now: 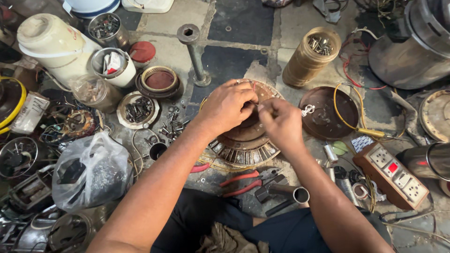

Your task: The person sits on the floor and repairs an electric motor stator. They use a screwdriver to tighten screws on a small white component attached to the stator's center shaft and manipulate the wires connected to it.

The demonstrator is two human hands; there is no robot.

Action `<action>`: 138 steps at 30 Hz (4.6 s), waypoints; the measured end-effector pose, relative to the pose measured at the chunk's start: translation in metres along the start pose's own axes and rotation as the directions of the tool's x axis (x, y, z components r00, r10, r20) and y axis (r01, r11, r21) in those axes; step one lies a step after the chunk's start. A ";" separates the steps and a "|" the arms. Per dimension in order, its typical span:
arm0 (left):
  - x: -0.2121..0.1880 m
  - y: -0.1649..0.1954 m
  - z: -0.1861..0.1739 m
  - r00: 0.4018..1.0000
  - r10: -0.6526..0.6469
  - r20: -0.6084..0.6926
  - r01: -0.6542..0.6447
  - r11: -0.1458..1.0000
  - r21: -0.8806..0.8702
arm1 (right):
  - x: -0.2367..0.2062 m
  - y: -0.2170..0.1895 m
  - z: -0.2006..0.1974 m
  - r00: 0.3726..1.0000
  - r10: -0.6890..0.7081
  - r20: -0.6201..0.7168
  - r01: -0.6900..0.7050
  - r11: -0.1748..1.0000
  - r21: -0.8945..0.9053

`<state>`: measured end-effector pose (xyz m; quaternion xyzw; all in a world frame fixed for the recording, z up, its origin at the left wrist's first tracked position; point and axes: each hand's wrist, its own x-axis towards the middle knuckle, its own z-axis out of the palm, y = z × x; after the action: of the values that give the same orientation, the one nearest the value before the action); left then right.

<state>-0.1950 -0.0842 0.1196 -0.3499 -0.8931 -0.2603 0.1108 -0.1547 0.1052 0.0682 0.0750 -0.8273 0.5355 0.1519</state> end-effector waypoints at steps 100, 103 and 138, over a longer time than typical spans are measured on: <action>-0.064 0.056 0.043 0.897 -0.272 -0.350 0.363 0.903 0.228 | -0.003 0.020 0.007 0.957 0.211 0.198 -0.273 0.882 0.384; -0.062 0.047 0.038 0.947 -0.222 -0.233 0.303 0.861 0.408 | -0.008 0.010 0.003 0.989 -0.100 0.107 0.071 0.968 0.242; -0.051 -0.009 0.035 0.941 -0.202 -0.273 0.147 0.967 -0.210 | 0.013 -0.009 0.001 0.947 -0.254 0.195 0.261 0.965 -0.007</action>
<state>-0.1648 -0.0999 0.0677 -0.2357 -0.8660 -0.4006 0.1844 -0.1643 0.1012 0.0804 0.2312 -0.8299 0.4877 0.1410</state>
